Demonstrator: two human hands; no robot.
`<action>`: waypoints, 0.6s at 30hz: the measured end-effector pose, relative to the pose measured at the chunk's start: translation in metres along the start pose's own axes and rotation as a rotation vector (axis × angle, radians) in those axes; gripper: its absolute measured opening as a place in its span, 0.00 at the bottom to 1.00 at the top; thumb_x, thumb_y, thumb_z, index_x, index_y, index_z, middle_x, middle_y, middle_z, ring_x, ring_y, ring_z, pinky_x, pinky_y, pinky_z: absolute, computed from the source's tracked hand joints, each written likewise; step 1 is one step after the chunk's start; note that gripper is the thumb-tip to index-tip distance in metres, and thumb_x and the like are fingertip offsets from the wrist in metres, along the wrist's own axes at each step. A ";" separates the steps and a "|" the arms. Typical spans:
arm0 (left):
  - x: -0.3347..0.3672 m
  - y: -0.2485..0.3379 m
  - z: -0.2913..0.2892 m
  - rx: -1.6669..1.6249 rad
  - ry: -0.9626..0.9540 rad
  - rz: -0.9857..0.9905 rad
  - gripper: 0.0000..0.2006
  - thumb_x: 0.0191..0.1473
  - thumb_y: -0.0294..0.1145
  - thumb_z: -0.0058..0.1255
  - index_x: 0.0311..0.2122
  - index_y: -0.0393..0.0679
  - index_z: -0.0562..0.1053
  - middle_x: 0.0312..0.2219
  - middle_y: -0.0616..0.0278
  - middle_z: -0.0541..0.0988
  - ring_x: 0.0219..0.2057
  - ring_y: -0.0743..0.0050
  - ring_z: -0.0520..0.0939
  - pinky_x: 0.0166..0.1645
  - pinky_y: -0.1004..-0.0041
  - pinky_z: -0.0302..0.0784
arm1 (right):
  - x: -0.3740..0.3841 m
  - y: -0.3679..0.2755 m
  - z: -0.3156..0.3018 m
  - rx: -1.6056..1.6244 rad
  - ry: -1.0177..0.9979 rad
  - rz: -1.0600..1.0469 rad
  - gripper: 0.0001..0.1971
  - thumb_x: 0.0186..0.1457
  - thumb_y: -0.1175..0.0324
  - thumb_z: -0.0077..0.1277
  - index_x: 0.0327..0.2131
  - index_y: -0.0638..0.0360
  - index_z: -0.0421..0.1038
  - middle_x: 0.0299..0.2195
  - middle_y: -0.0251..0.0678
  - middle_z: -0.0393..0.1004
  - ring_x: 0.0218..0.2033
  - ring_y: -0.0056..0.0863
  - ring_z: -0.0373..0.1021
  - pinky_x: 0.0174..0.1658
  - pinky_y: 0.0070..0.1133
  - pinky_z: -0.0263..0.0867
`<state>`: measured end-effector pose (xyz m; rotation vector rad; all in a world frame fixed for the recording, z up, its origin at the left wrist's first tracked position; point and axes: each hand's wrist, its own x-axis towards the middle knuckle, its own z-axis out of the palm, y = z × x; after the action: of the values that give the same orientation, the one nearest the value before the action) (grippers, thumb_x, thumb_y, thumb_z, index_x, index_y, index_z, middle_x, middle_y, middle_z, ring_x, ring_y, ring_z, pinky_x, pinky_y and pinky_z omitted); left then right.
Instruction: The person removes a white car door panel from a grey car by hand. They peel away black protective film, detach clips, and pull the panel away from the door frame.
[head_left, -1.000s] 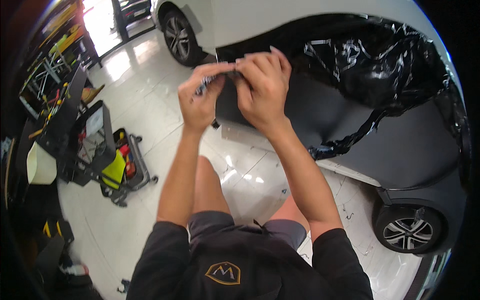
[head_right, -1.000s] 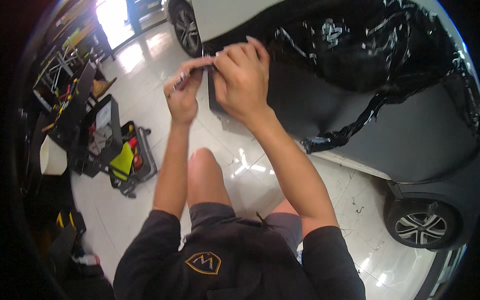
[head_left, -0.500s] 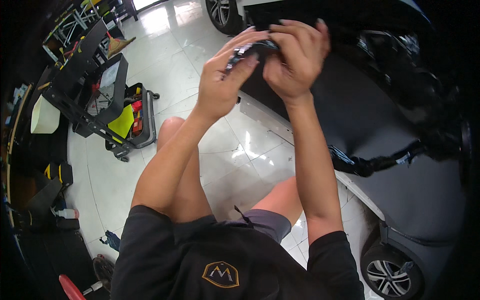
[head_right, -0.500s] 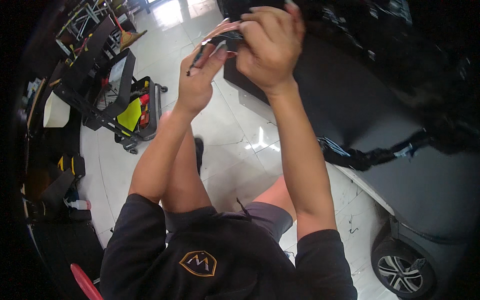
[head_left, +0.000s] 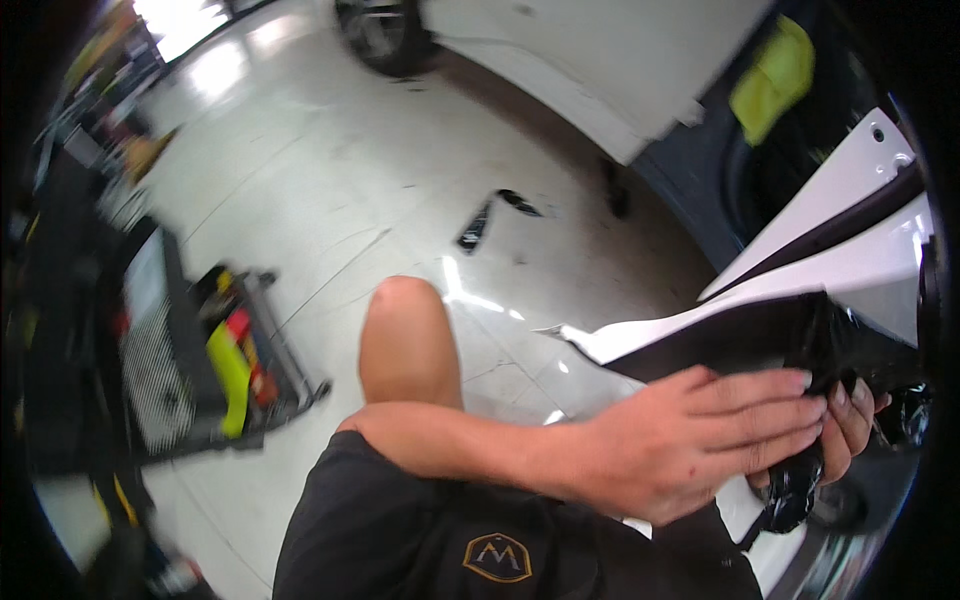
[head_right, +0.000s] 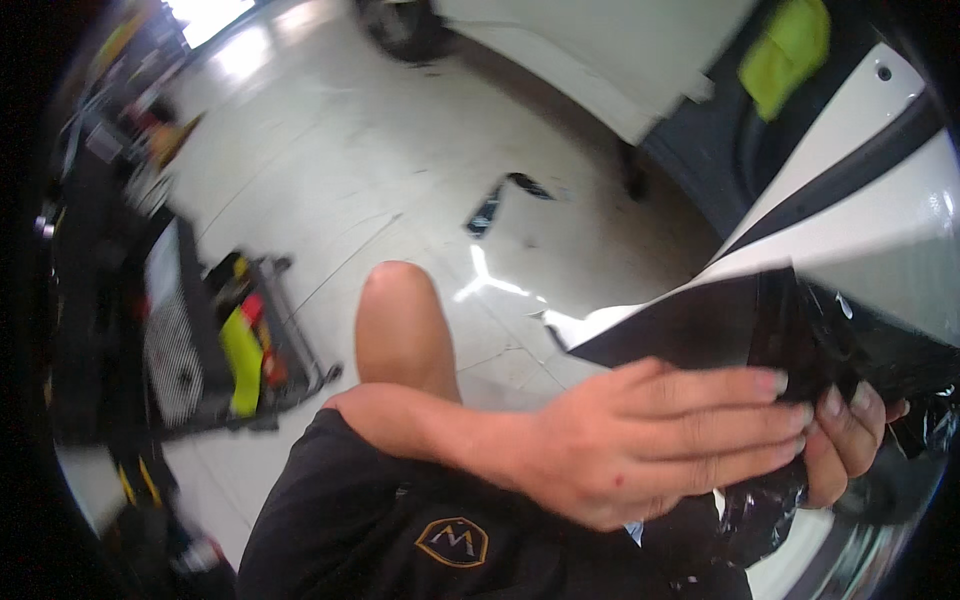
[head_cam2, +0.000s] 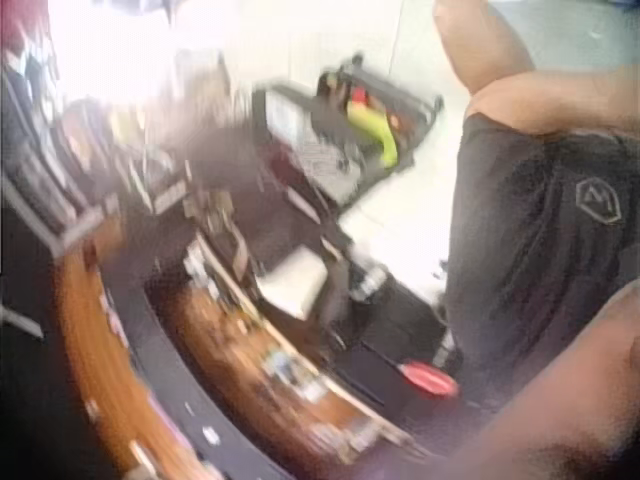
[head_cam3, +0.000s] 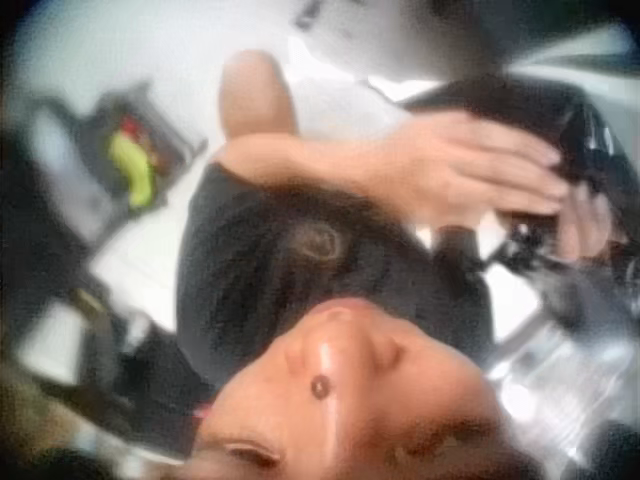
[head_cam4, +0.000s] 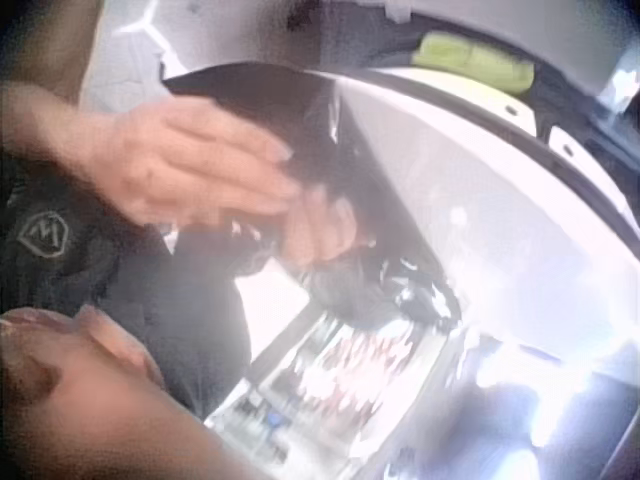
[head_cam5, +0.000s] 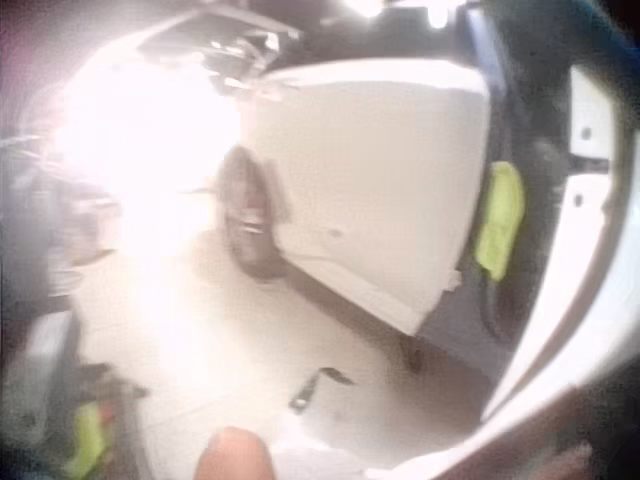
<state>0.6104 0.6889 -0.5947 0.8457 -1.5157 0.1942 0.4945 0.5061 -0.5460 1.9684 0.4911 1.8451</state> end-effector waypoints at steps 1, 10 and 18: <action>-0.008 -0.011 -0.004 -0.031 0.021 -0.011 0.27 0.53 0.26 0.49 0.60 0.35 0.71 0.63 0.52 0.71 0.65 0.56 0.71 0.40 0.72 0.71 | -0.029 -0.001 0.001 -0.045 0.047 0.052 0.12 0.69 0.60 0.42 0.35 0.55 0.69 0.36 0.35 0.75 0.48 0.34 0.73 0.67 0.40 0.57; -0.068 -0.021 -0.055 -1.041 -0.157 0.013 0.20 0.54 0.21 0.49 0.53 0.35 0.76 0.51 0.47 0.79 0.49 0.54 0.83 0.49 0.64 0.77 | 0.058 -0.089 0.009 0.131 0.465 0.788 0.04 0.56 0.72 0.43 0.31 0.59 0.68 0.29 0.35 0.68 0.36 0.27 0.68 0.49 0.26 0.64; -0.102 -0.156 -0.128 -0.779 -0.267 -0.873 0.07 0.54 0.22 0.56 0.39 0.39 0.75 0.32 0.60 0.79 0.33 0.66 0.79 0.39 0.71 0.74 | 0.092 -0.108 0.011 0.210 0.622 1.017 0.11 0.56 0.71 0.49 0.37 0.67 0.78 0.37 0.43 0.82 0.40 0.28 0.79 0.51 0.27 0.73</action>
<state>0.7959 0.6930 -0.7244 0.8168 -1.1704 -1.1143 0.5130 0.6449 -0.5230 1.8783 -0.2649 3.1702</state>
